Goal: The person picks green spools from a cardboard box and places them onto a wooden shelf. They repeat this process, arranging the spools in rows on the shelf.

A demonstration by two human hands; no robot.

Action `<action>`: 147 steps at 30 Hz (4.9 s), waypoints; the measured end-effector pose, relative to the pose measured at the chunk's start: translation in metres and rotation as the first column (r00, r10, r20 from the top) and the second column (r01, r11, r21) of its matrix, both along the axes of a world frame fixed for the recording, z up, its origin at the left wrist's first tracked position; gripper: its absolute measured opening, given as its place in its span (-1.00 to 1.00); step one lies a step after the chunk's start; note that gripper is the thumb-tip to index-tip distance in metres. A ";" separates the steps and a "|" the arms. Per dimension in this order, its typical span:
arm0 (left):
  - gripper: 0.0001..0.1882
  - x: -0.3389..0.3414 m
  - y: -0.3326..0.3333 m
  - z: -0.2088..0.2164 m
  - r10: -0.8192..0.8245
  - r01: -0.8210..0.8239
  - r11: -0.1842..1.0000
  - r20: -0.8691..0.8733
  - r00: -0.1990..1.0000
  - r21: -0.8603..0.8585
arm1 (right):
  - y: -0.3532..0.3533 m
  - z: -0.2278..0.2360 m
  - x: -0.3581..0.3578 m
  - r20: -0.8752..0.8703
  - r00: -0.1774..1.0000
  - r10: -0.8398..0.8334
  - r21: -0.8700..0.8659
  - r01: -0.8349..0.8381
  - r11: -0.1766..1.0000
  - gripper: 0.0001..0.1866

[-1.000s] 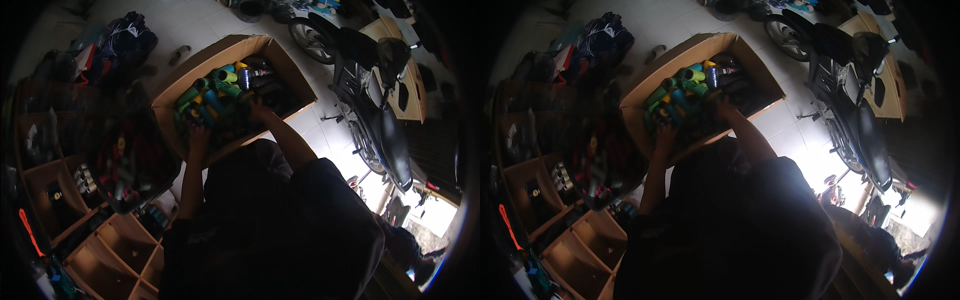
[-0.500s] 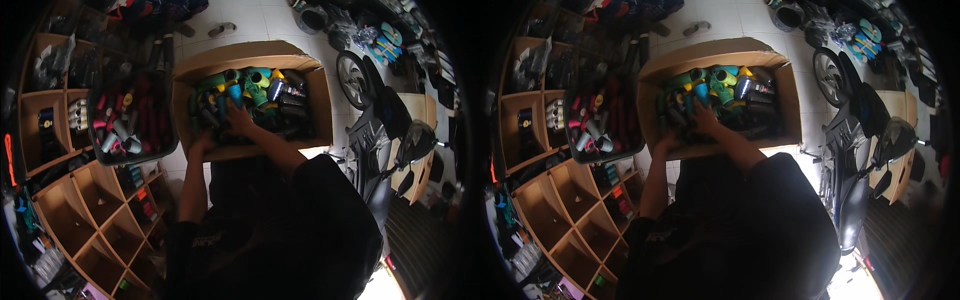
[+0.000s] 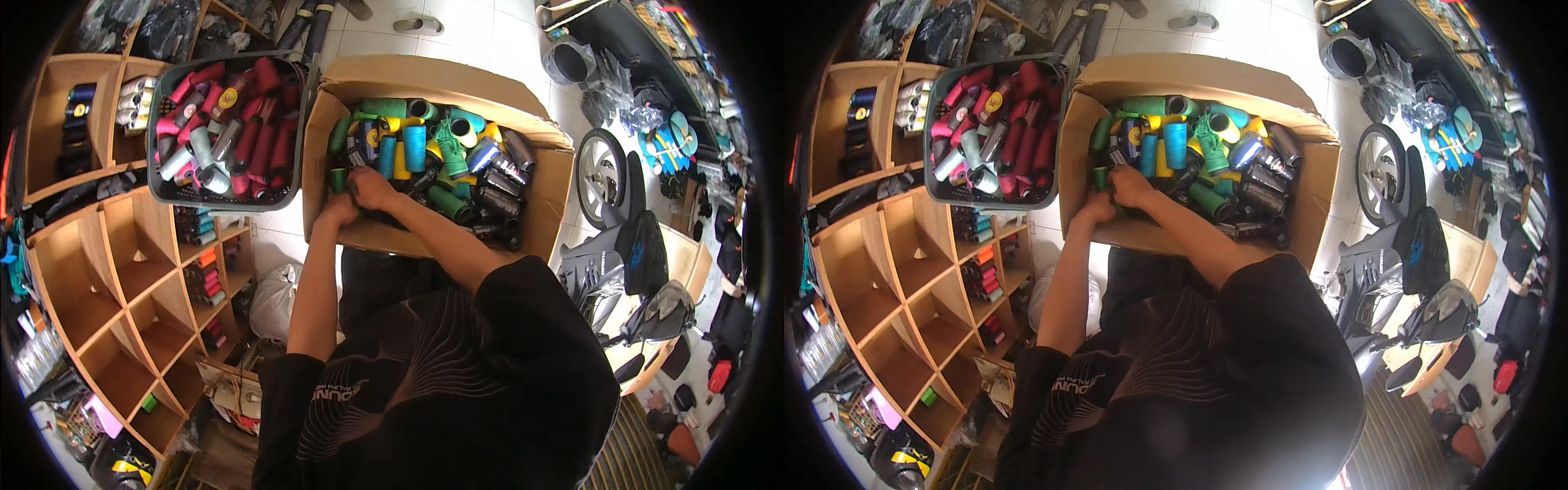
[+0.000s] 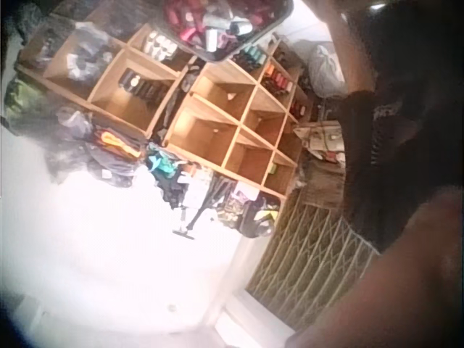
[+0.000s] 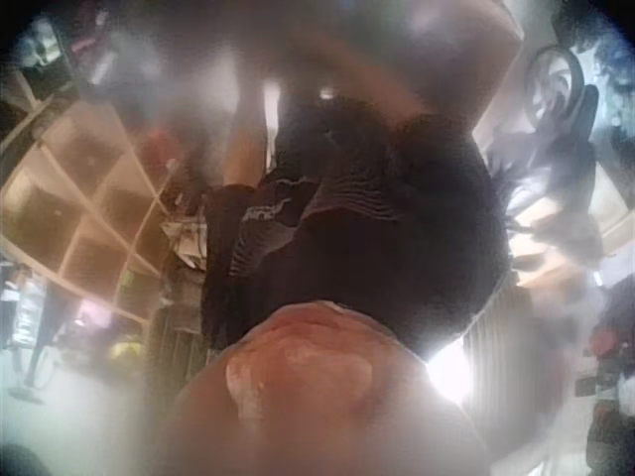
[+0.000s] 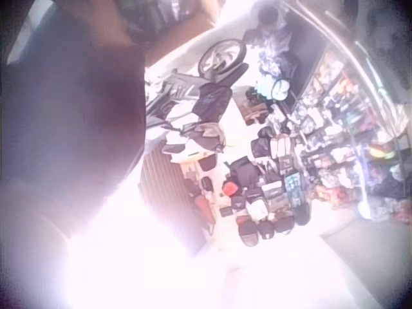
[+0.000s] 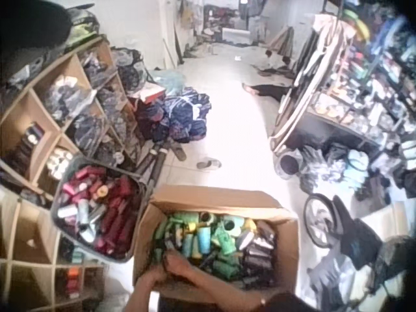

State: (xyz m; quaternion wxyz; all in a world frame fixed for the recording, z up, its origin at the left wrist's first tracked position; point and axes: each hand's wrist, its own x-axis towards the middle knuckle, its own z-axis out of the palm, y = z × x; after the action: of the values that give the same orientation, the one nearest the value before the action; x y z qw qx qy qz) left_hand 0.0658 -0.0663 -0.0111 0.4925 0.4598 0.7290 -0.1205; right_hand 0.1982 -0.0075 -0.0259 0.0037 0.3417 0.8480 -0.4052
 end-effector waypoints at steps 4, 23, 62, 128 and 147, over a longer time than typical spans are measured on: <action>-0.24 0.009 -0.003 0.002 -0.166 0.164 0.985 -0.043 0.985 -0.056 | -0.033 -0.002 0.011 0.146 0.989 0.005 0.229 -0.039 0.973 -0.53; -0.14 0.022 0.028 0.022 -0.436 0.446 0.891 -0.119 0.892 0.087 | 0.025 0.068 0.093 0.224 0.950 -0.219 0.126 0.195 0.973 -0.68; -0.39 0.024 -0.059 0.159 0.570 -0.915 0.348 0.821 0.033 -0.205 | 0.094 0.081 0.236 0.558 0.608 -0.564 0.364 0.432 0.825 -0.50; -0.62 0.021 -0.021 0.121 0.716 -0.855 0.451 0.677 0.174 -0.258 | 0.030 0.055 0.243 0.653 0.597 -0.466 0.368 0.288 0.884 0.30; -0.60 0.024 -0.016 0.112 0.728 -0.829 0.469 0.664 0.168 -0.304 | -0.027 0.041 0.259 0.517 0.800 -0.305 -0.230 0.473 0.851 0.27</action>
State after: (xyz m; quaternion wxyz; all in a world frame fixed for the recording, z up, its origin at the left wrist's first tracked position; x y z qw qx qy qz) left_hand 0.0896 -0.0821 0.1013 0.6937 0.0562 0.6044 0.3877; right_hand 0.4570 -0.0346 0.0152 0.1810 0.5912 0.6467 -0.4467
